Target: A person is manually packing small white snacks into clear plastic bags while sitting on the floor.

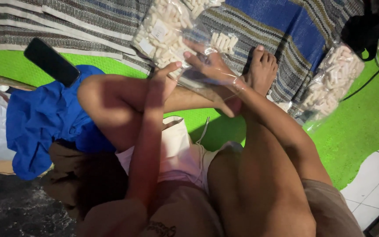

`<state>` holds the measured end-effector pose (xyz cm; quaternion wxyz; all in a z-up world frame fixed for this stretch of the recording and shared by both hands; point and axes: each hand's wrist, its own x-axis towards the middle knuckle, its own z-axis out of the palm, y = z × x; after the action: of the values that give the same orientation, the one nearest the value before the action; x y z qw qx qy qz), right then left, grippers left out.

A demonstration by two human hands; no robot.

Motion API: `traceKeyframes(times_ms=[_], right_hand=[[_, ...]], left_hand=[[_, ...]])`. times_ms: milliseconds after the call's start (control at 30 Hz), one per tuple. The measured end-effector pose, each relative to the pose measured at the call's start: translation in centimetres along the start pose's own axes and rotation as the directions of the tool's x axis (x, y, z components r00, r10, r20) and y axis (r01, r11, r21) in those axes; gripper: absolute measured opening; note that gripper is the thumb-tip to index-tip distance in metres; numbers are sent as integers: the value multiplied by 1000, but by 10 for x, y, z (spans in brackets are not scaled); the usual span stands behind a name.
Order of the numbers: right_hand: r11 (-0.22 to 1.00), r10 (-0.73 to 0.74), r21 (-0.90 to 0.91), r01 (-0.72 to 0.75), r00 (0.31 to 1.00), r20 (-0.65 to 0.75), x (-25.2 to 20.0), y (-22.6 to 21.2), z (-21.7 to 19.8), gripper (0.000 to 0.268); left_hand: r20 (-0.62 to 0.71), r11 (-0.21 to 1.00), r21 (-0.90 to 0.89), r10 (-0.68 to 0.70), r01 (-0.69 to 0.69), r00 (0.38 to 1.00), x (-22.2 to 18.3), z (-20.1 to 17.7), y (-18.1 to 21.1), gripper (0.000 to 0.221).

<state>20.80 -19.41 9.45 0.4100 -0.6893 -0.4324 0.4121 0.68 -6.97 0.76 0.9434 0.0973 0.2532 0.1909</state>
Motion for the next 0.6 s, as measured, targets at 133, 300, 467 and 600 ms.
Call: traceKeyframes(times_ms=[133,300,467,600], right_hand=[[976,-12,213,37,993,-118,5,-6,10,48],[994,-22,-109,8,991,-129,18,29,17,35],[991,-85,-114,75,992,-88,15,33,11,54],[952,-91,265,155,967,-237,7,21,22,58]], left_hand=[[91,985,-170,-12,27,996,14,-1,-6,67],[-111,986,-144,-95,78,989,21,-6,-17,48],[-40,998,-53,-17,15,999,13,3,-21,52],[-122,1000,-1,-23,24,992,21,-2,-27,40]])
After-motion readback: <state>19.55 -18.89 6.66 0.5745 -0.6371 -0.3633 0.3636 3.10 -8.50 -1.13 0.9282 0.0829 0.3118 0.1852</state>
